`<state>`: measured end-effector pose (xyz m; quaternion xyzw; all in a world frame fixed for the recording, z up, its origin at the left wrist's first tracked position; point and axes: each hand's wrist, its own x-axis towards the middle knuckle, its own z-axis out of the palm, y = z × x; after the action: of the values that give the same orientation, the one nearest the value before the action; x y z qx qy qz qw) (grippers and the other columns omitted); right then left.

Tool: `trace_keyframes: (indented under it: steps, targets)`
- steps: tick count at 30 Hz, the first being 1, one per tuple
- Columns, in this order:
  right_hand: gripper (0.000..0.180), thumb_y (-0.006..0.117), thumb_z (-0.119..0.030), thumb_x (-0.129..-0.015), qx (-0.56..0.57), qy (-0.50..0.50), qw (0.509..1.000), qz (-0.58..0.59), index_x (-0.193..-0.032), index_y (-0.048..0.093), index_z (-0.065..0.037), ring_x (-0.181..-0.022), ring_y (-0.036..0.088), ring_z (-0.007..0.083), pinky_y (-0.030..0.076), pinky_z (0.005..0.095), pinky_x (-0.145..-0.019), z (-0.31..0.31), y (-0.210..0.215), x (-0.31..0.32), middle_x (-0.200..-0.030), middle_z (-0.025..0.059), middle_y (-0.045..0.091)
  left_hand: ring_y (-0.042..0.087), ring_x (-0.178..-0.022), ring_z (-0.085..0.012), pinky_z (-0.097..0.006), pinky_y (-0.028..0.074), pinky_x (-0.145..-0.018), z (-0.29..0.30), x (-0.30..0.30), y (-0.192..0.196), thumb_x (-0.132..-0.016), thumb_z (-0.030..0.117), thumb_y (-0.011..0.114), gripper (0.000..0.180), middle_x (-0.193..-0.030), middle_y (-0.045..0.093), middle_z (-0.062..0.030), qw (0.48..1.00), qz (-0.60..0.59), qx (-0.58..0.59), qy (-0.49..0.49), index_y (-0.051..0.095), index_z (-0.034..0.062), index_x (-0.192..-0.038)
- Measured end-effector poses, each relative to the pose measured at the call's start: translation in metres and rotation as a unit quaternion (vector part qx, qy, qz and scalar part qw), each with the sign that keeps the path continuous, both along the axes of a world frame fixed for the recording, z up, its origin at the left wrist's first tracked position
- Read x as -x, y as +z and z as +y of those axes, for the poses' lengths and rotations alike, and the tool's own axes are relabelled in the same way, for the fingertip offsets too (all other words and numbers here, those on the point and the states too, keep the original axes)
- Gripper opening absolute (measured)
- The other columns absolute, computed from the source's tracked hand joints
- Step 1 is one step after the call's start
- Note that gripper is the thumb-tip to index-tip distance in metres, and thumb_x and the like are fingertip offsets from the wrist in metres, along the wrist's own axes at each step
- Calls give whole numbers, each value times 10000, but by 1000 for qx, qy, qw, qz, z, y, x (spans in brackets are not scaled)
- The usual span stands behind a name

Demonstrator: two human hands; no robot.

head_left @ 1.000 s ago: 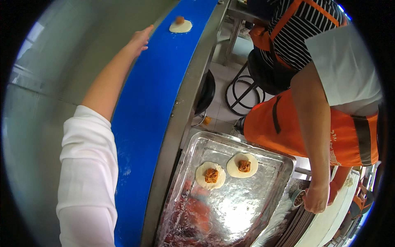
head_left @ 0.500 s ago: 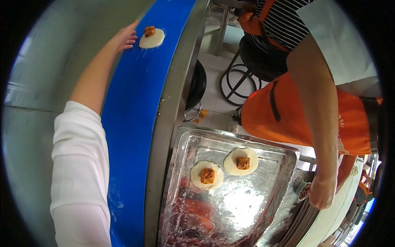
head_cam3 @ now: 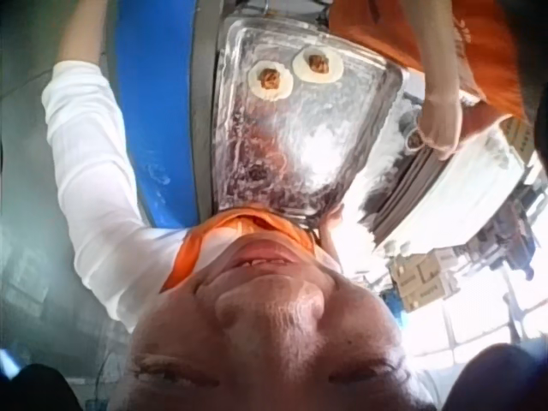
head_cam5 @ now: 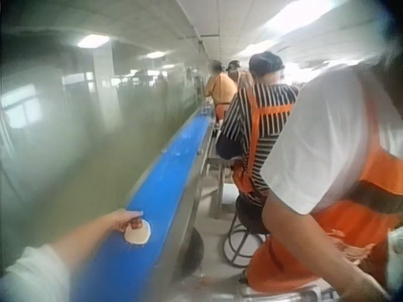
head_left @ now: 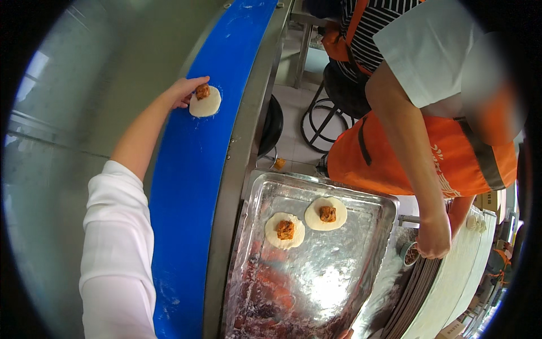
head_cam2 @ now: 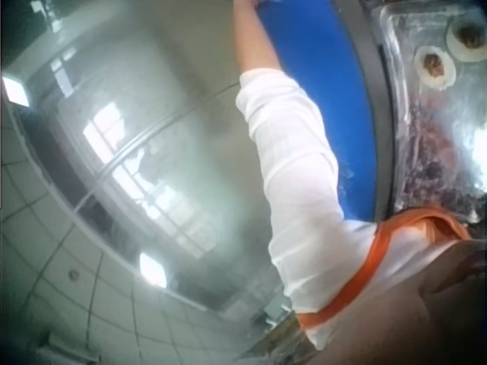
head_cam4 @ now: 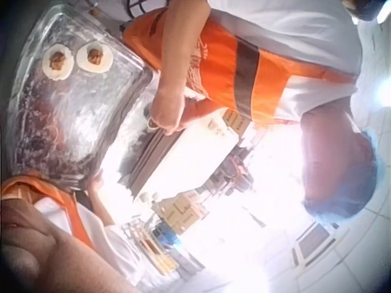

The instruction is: The person places filling onto dough circles on a moving conveyor belt, folds the dough to enclose the filling, and places the finished dumplings onto a metal tray. The person repeats this process continuously alongside other workers.

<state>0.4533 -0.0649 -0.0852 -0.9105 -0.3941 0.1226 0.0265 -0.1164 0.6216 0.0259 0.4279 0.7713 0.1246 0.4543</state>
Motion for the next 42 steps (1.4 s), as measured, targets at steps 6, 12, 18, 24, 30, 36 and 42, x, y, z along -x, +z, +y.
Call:
trace_keyframes:
  steps: [6,12,18,24,30,36,42]
  targets:
    - [389,377,-383,-883,26,-20,999,35,-1033,485,-41,-622,538,408,403,462,-538,23,12,10,-716,233,566,560,-871,-213,-351,401,-791,-42,-15,16,-698,594,568,651,-1016,567,-152,996,-13,89,17,537,82,-1098]
    - [347,342,-333,-905,-51,-5,996,73,-760,419,-28,-589,471,457,353,483,-509,51,41,27,-617,239,482,553,-746,-191,-299,429,-634,-100,-13,-3,-659,402,669,433,-835,576,-93,989,94,-102,-45,539,49,-873]
    - [312,369,-290,-903,-62,4,995,81,-754,423,-22,-594,468,451,348,484,-508,57,46,29,-625,241,480,579,-777,-221,-319,454,-662,-166,-22,-3,-628,312,692,466,-836,582,-116,955,162,-220,-117,505,10,-930]
    - [248,416,-248,-886,-87,-6,992,92,-781,470,-30,-618,499,442,373,483,-527,64,51,30,-643,238,518,588,-840,-172,-294,478,-714,-217,-49,32,-736,187,627,407,-964,576,-96,983,-160,-91,26,487,28,-1084]
    - [234,419,-260,-883,-83,3,992,100,-839,502,-45,-621,518,430,392,492,-538,62,54,26,-674,226,545,567,-919,-168,-309,467,-801,-280,-185,42,-713,47,655,428,-1014,569,-79,927,-356,19,-114,488,49,-1107]
    - [207,447,-255,-872,-94,9,991,94,-803,489,-64,-593,521,422,391,493,-503,63,60,27,-669,212,552,558,-846,-147,-282,446,-721,-291,-355,-21,-674,172,703,461,-957,582,-88,861,-352,21,-366,524,-1,-1063]
    - [232,443,-273,-870,-70,10,992,103,-792,474,-56,-621,517,434,386,505,-523,51,50,25,-671,229,545,569,-860,-275,-347,458,-736,-248,-431,-50,-632,160,672,403,-944,570,-137,881,-78,-220,-411,555,50,-1001]
